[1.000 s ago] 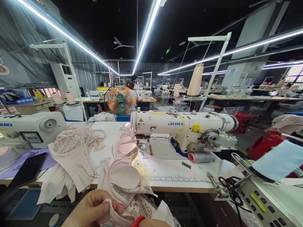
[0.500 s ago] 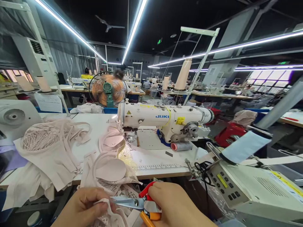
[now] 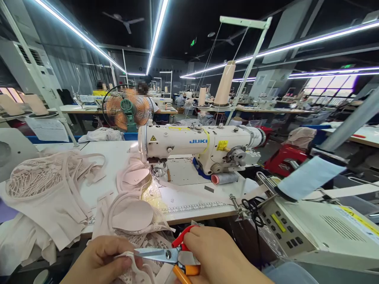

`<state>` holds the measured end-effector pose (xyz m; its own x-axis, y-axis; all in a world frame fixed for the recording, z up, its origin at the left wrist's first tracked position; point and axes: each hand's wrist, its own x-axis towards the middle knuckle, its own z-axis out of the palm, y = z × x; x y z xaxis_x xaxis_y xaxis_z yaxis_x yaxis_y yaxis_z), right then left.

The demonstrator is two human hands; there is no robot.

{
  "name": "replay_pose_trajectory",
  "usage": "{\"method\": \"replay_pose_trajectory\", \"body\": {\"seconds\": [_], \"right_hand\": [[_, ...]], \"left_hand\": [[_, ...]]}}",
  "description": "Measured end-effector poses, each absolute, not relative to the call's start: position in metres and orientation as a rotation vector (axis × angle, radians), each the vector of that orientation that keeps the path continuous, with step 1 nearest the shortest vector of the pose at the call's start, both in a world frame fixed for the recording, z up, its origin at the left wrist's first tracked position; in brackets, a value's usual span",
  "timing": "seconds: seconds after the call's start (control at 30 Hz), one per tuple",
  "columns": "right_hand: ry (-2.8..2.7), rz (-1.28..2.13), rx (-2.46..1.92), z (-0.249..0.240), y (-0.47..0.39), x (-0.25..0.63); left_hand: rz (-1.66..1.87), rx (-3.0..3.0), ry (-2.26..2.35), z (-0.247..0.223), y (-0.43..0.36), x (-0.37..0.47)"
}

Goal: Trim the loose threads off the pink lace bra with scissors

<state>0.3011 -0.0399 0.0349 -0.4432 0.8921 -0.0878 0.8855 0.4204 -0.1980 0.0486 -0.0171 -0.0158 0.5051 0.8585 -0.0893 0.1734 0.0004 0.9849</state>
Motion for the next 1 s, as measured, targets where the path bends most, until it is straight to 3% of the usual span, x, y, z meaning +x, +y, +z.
{"method": "replay_pose_trajectory", "body": {"seconds": [0.77,1.0], "right_hand": [[-2.666,0.213,-1.622,0.03,-0.035,0.303],[-2.595,0.035,-1.582,0.023,-0.041,0.306]], "left_hand": [[0.615,1.602,0.902,-0.014,-0.009,0.054],[0.591,1.492,0.97,-0.006,-0.012,0.057]]}}
